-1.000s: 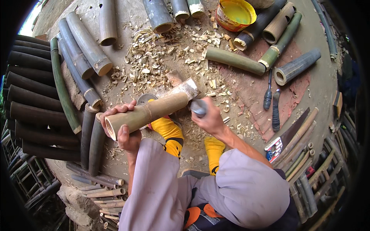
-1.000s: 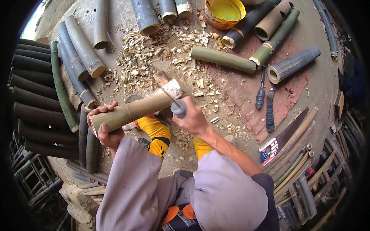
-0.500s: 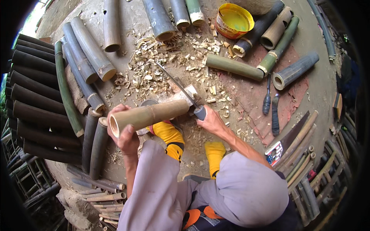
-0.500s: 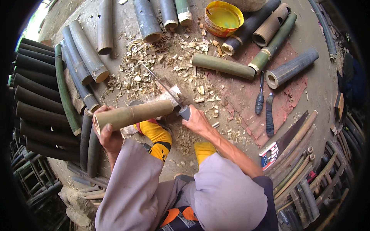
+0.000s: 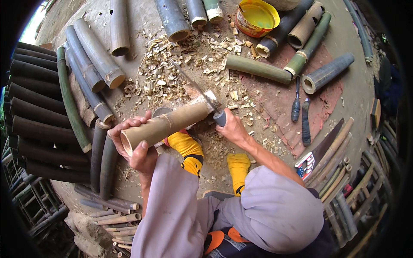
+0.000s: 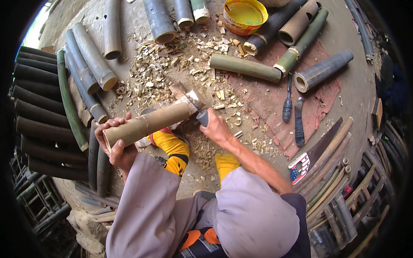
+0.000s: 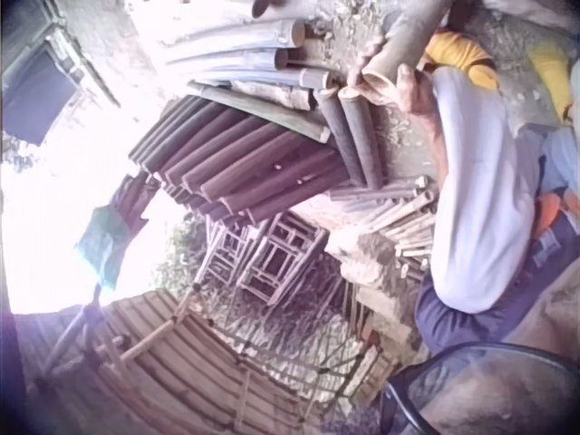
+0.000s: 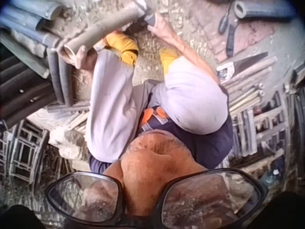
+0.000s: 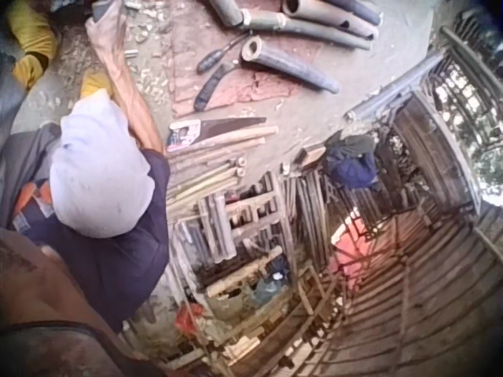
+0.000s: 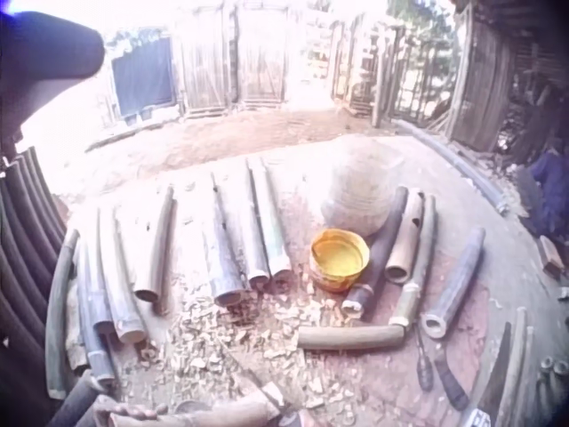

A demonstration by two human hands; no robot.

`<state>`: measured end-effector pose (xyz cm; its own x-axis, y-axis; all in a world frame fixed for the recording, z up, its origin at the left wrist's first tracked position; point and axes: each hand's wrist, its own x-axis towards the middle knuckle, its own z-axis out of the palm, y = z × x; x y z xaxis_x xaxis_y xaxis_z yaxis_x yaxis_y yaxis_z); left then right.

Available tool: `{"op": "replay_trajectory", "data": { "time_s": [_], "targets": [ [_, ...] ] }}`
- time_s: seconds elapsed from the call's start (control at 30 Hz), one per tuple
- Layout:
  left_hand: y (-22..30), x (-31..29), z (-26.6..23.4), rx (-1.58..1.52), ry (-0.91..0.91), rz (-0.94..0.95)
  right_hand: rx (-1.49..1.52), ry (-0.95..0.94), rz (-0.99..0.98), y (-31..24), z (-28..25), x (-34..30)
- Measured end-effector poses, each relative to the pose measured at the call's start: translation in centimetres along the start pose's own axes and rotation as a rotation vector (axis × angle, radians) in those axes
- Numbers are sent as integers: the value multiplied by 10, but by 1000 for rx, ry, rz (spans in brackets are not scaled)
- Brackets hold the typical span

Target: The person shapes the end of a bamboo pole with a large blade, carving the wood while resting the pole on a block and rotating it by hand.

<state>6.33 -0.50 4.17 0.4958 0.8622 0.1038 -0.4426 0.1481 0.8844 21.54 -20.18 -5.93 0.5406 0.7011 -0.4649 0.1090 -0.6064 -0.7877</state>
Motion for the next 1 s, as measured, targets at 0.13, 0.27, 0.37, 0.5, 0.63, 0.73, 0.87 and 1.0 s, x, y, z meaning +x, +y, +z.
{"op": "replay_trajectory", "data": {
  "time_s": [0.13, 0.27, 0.37, 0.5, 0.63, 0.73, 0.87, 1.0],
  "targets": [
    [13, -1, -16, 39, -47, -7, 70, 66, -137, -28, -8, -13],
    [14, -7, -21, 82, -106, -40, 74, 404, -478, -66, -16, -34],
    [8, -7, -11, 56, -106, -63, -95, 228, -284, 11, 6, -17],
    [25, -7, -26, 65, -94, -65, 9, 0, -24, -17, -6, -8],
    [29, -12, -34, 155, -180, -88, 107, 274, -346, -57, -13, -31],
    [30, -12, -25, 210, -259, -88, 93, 335, -511, -25, -2, -28],
    [30, -7, -13, 233, -354, -51, -10, 26, -68, -3, 2, -14],
    [38, -9, -13, 187, -248, -39, 33, 153, -278, -33, -5, -29]
  ]
}}
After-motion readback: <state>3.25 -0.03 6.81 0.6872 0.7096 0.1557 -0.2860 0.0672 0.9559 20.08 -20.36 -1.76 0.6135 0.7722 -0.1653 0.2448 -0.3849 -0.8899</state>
